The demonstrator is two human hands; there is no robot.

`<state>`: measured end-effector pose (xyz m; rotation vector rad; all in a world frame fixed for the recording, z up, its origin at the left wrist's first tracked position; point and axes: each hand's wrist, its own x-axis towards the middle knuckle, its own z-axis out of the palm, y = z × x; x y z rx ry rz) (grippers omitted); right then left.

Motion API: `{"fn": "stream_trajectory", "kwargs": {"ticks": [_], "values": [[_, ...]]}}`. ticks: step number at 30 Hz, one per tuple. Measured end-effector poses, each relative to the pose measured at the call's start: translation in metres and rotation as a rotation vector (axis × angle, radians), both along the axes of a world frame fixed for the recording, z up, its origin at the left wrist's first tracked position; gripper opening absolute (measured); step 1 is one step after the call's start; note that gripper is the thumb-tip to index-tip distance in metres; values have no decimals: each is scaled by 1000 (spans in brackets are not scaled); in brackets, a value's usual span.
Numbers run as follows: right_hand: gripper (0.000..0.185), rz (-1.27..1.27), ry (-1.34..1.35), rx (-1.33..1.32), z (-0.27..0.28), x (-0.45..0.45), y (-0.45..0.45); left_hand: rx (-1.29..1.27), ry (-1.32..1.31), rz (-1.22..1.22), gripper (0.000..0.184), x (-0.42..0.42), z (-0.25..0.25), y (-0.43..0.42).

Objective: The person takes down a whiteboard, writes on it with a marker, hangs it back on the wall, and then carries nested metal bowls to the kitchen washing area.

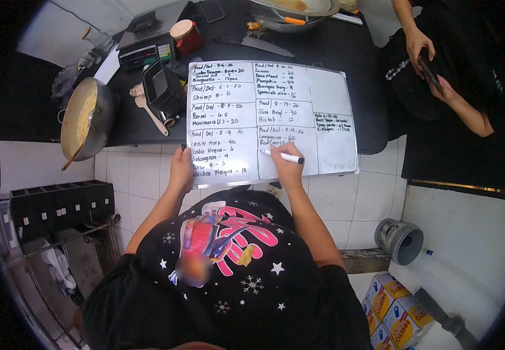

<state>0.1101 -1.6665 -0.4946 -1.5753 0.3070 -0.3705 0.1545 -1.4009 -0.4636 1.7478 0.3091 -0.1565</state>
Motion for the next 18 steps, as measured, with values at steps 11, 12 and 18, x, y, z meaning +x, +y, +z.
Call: {"fn": "stream_trajectory", "kwargs": {"ticks": [11, 12, 18], "values": [[20, -18, 51, -26, 14, 1, 8, -60, 20, 35, 18, -1, 9, -6], [20, -22, 45, -40, 14, 2, 8, -37, 11, 28, 19, 0, 4, -3], [20, -91, 35, -93, 14, 1, 5, 24, -3, -3, 19, 2, 4, 0]]}}
